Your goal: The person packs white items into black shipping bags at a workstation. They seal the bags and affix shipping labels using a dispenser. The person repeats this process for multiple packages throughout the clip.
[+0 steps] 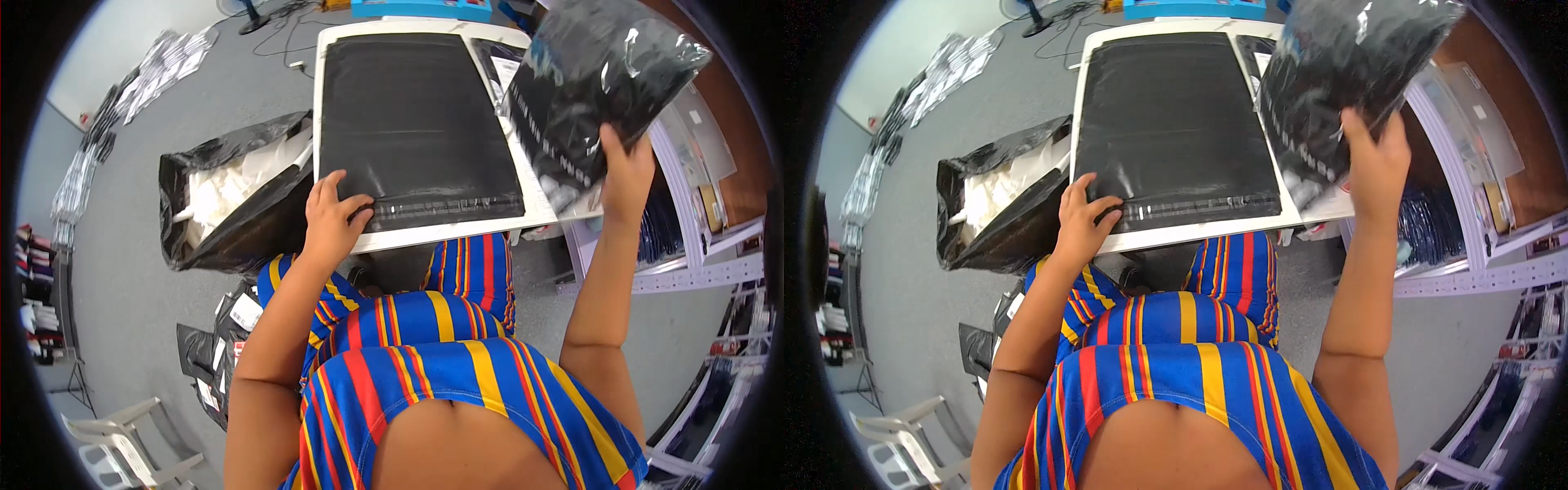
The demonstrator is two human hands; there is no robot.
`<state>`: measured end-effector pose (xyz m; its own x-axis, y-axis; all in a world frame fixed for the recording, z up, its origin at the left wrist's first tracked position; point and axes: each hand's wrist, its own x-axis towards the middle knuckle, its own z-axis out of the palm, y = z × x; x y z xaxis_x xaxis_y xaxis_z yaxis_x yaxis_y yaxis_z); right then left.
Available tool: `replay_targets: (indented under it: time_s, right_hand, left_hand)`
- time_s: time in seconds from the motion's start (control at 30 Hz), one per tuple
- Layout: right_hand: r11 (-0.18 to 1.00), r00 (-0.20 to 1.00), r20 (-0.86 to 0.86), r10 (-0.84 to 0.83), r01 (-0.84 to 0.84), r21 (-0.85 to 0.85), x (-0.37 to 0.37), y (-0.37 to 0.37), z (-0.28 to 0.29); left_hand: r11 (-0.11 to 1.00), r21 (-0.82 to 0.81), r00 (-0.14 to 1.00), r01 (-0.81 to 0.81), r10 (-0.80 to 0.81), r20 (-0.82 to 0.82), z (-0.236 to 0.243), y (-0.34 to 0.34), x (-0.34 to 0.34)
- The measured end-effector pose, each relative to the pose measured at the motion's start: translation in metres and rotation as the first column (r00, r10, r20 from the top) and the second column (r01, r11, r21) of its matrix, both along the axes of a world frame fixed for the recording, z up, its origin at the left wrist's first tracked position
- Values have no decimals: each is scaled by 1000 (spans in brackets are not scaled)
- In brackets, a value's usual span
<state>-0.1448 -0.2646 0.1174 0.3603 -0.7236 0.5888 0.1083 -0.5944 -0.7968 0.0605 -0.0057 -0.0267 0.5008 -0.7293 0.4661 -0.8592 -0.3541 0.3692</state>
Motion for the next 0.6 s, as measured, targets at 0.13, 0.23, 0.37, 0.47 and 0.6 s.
replay_targets:
  time_s: [0.13,0.23,0.37,0.47,0.6]
  right_hand:
    - [957,959,-281,33,-111,-267,-34,48,-26]
    - [744,855,-445,267,-476,-469,-44,78,-22]
    - [436,720,-422,551,-679,-590,-32,112,-11]
    - [395,703,-420,574,-686,-611,-26,116,-21]
    - [445,751,-453,480,-654,-611,-24,97,-39]
  left_hand:
    - [987,70,980,-143,132,148,-2,-5,-1]
    - [964,194,980,-183,194,-37,2,-2,9]
    - [982,-167,621,-82,-81,-780,29,10,6]
    - [981,195,765,6,121,-633,53,-1,16]
    - [995,-100,496,-13,-81,-865,30,16,41]
